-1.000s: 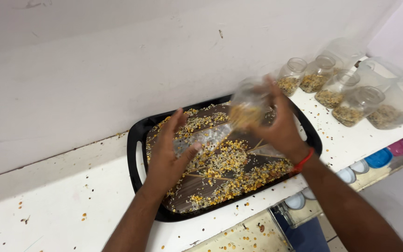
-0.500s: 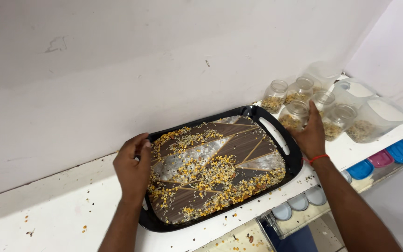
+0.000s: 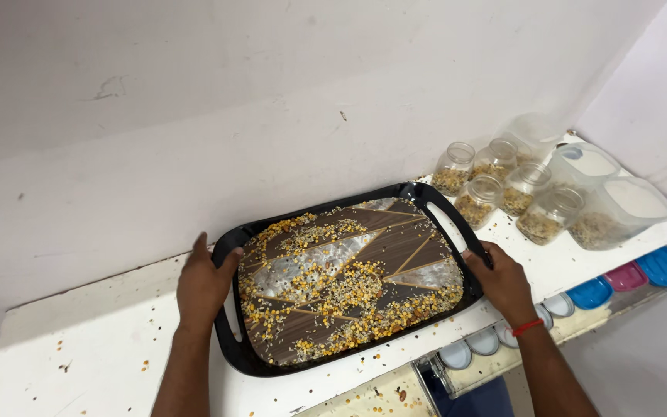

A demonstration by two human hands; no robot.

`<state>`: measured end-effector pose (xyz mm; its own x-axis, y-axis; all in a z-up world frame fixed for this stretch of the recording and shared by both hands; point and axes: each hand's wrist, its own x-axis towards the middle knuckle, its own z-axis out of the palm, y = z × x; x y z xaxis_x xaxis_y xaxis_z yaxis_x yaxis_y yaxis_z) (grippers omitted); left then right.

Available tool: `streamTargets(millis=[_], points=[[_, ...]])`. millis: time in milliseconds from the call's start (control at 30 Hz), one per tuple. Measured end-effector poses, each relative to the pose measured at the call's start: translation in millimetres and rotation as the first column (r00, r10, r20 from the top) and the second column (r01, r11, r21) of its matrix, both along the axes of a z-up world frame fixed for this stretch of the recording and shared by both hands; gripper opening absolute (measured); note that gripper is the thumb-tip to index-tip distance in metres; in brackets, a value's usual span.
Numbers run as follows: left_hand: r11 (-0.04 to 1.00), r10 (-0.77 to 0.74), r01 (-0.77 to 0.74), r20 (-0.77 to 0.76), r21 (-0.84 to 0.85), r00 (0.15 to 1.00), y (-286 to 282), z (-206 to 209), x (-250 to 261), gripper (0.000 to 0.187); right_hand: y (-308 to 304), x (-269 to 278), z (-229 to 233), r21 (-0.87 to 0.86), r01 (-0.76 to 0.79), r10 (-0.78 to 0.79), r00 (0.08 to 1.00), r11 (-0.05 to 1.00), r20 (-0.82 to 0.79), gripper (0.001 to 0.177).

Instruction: The person scoops mixed seeds from a black tray into a clear plastic container and then into several small glass jars. The person uses their hands to gather and transfer the seeds, placing filled jars on a nearby shelf.

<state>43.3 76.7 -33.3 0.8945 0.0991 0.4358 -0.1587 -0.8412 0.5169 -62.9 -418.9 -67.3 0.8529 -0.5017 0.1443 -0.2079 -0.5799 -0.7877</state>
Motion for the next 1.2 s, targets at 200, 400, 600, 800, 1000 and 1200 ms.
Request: streamTargets(millis=[200,400,600,800,1000,1200], points=[[0.981,-0.058,0.035,-0.117,-0.190,0.991,21.8,-24.6,7.3,0.050,21.4,-7.8,24.7,0.050,-0.044,0.037,0.991,0.998,0.132,0.025],[0.847,-0.099,-0.088,-0.318,-0.524,0.943,26.6,-23.4,9.4,0.044,32.6,-25.0,51.4,-0.030,-0.055,0.060,0.976,0.998,0.210,0.024],[0.672,-0.195,-0.071,-0.268,-0.738,0.943,17.5,3.9,-4.2,0.036,22.0,-18.9,20.5,0.002,-0.025,0.025,0.994,1.000,0.105,0.023],[0.602,-0.169,-0.015,-0.146,-0.798,0.975,15.4,36.4,-18.1,0.031,24.5,2.3,-14.6,0.001,-0.054,0.052,0.961,0.999,0.270,0.025],[0.528,-0.165,0.062,-0.032,-0.847,0.986,18.5,36.1,-15.1,0.029,29.5,25.9,-25.0,-0.088,0.014,0.010,0.963,0.996,0.270,0.028],[0.509,-0.186,0.121,0.029,-0.852,0.982,26.2,21.9,-8.1,0.035,33.6,28.1,-26.7,-0.071,-0.025,0.045,0.953,0.997,0.298,0.028]])
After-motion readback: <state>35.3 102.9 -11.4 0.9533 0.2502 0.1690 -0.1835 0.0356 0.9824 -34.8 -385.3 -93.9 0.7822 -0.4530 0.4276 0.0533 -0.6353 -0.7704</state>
